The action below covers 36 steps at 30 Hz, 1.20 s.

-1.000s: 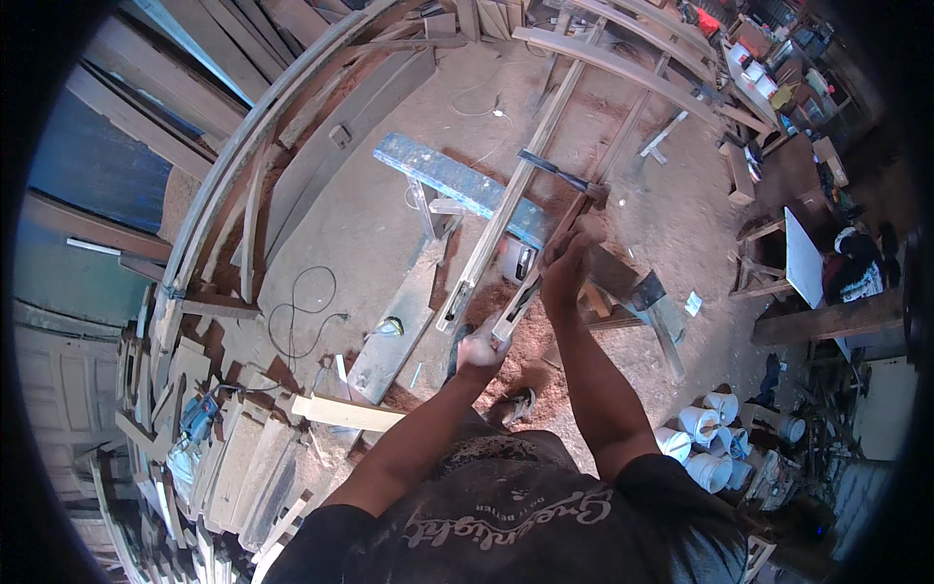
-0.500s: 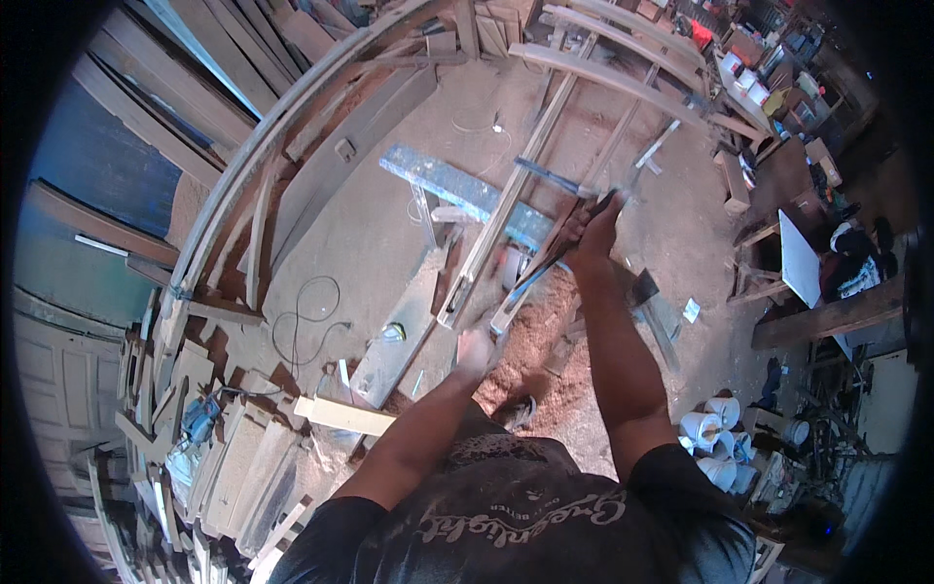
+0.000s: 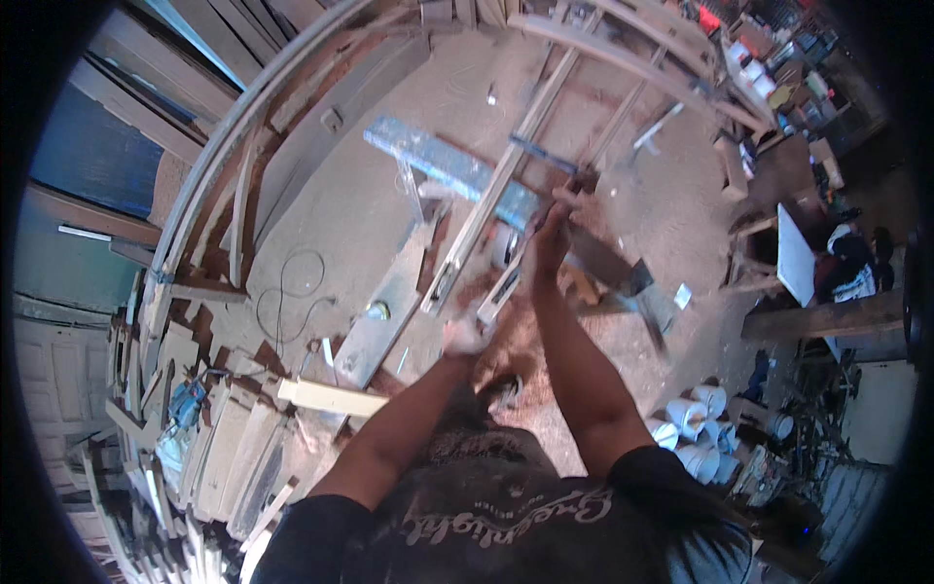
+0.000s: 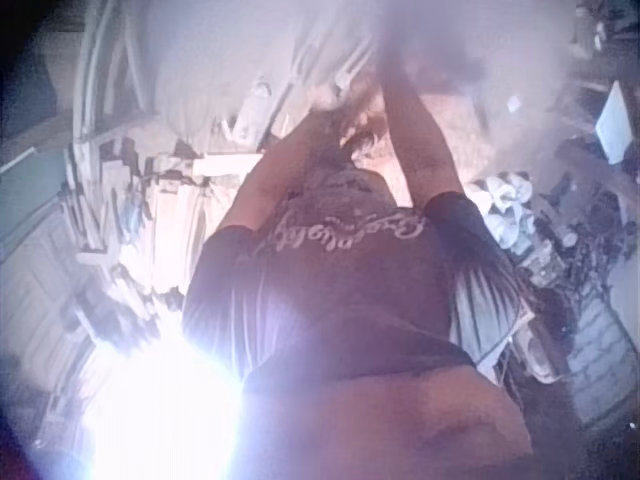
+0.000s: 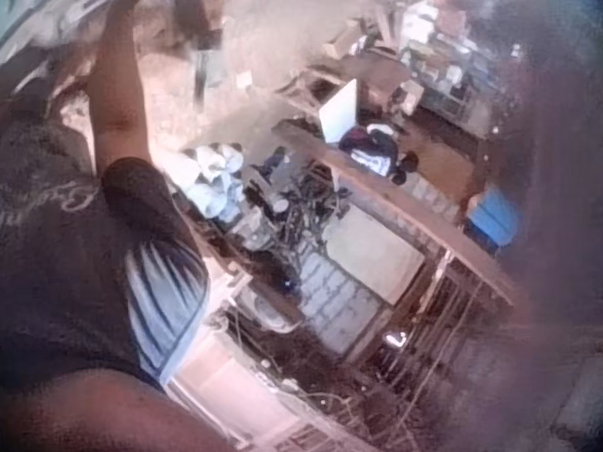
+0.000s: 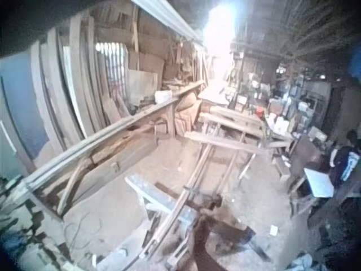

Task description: The person uses a hand saw to cut a piece of wood on a workbench. They then pick up a white bucket and a brush, dip the brush into the bucket, and apply a white substance to the cut wood pieces.

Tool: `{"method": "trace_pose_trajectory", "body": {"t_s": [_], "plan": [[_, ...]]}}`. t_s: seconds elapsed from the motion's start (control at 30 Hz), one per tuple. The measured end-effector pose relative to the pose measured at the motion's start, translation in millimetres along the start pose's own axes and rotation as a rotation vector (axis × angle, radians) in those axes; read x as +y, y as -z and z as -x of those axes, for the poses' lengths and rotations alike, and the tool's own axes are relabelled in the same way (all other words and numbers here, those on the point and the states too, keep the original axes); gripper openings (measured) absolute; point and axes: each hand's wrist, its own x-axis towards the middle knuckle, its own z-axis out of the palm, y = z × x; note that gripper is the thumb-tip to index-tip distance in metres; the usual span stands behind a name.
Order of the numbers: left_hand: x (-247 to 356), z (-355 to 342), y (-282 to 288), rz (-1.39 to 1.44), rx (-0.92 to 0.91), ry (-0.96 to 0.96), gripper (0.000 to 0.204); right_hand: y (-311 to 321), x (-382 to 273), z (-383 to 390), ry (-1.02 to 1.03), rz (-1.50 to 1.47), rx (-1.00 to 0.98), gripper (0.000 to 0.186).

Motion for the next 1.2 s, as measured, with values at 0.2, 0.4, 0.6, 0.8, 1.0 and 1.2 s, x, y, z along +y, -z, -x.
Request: {"method": "trace_pose_trajectory", "body": {"t_s": [0.2,0.4,0.6,0.8,1.0,1.2], "plan": [[-19,-14,-21,-0.085,-0.062,-0.018,0.052,3,-89,-42,-0.315,-0.434,0.084,0.065],[-56,-8,-52,-0.154,-0.13,-0.005,0.041,10,-63,-40,0.06,0.116,0.172,0.067],[-15,6,-16,0.096,0.088,-0.181,0.041,14,-2,25,0.195,0.102,-0.016,0.064],[-6,1,-10,0.069,-0.004,-0.087,0.049,-12,-17,-4,-0.073,-0.012,0.099,0.061],[-33,4,-17,0.005,-0.057,0.046,0.047,-11,-134,-29,-0.424,-0.554,0.075,0.056],[-20,5,-6,0.003,-0.03,0.082,0.056,-14,-60,18,0.425,0.14,-0.078,0.052]]}}
